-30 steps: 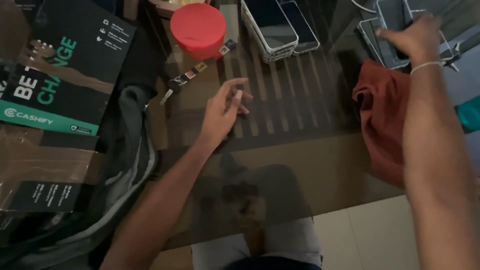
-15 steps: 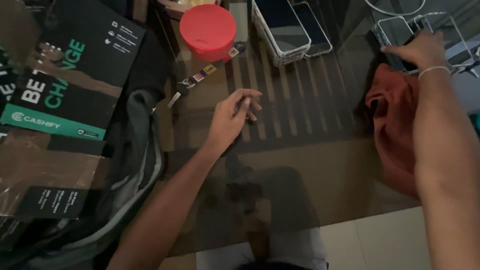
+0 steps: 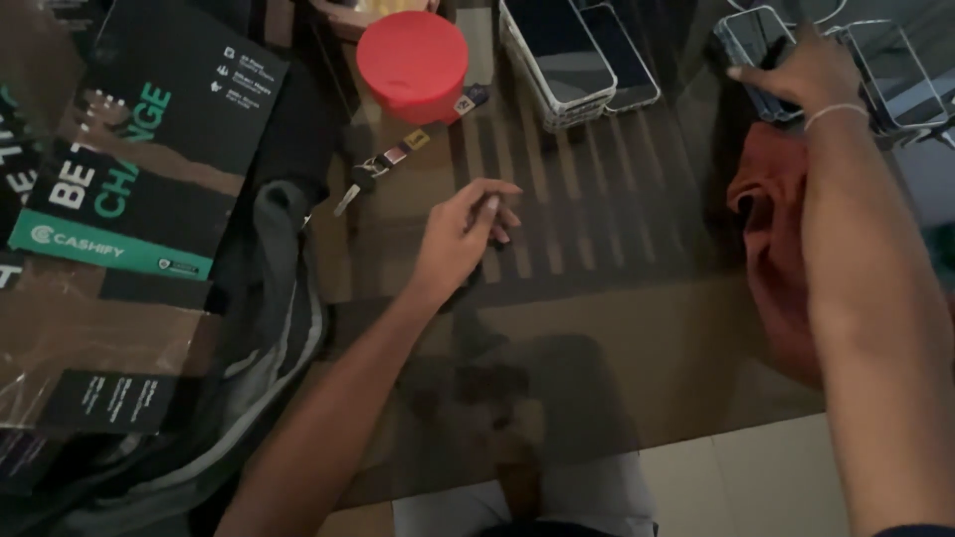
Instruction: Cleaning several smartphones and their cases with a cloth.
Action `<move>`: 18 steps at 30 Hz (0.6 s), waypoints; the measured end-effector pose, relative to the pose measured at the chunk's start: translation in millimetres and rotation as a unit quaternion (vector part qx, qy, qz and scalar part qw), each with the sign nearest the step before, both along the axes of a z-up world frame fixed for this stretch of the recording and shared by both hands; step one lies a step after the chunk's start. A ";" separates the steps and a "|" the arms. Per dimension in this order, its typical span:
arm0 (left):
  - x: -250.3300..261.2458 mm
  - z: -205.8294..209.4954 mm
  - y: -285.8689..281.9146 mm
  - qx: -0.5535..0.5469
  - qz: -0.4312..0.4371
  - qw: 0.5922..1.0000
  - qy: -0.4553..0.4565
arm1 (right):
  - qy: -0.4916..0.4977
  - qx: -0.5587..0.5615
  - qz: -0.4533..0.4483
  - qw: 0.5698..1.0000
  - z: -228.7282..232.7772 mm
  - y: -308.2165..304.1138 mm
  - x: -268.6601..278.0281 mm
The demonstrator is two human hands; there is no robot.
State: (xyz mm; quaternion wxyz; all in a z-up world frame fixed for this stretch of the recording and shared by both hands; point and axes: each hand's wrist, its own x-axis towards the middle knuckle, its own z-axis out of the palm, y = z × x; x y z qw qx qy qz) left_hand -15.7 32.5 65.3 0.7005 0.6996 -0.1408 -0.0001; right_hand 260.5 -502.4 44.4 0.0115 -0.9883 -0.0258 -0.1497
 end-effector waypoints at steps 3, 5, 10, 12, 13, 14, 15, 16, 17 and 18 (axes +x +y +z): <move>2.7 -6.5 -1.4 -0.008 0.003 1.000 0.009 | -0.019 0.054 -0.106 0.993 41.0 11.4 -25.3; 1.9 -6.8 -0.9 -0.016 -0.002 1.000 0.000 | -0.021 0.040 -0.116 0.992 48.1 -33.9 -42.1; 0.2 0.4 -0.4 -0.022 -0.011 1.000 -0.005 | -0.042 -0.020 -0.155 0.987 -78.1 -250.3 55.4; -1.3 7.2 -0.4 0.030 -0.004 0.999 0.020 | 0.173 -0.013 -0.297 0.939 -71.9 -243.3 38.8; -0.4 3.6 -1.0 0.030 -0.004 0.999 0.020 | 0.172 -0.014 -0.297 0.939 -77.0 -247.7 37.6; 0.1 -0.1 -1.0 0.024 0.001 1.000 0.008 | 0.103 0.012 -0.263 0.959 -81.9 -250.2 39.2; 0.6 -3.6 -0.5 0.019 0.006 1.000 -0.005 | 0.033 0.037 -0.226 0.973 -86.7 -252.3 40.9; 0.5 -4.4 -0.6 0.019 0.010 1.000 -0.003 | 0.034 0.037 -0.222 0.974 -89.6 -262.4 46.6; 0.5 -5.1 -0.4 0.005 0.006 1.000 -0.015 | 0.054 0.100 -0.149 0.982 -92.5 -272.0 52.5; 0.4 -6.1 0.5 -0.008 0.001 1.000 -0.027 | 0.072 0.162 -0.076 0.981 -97.1 -281.2 57.7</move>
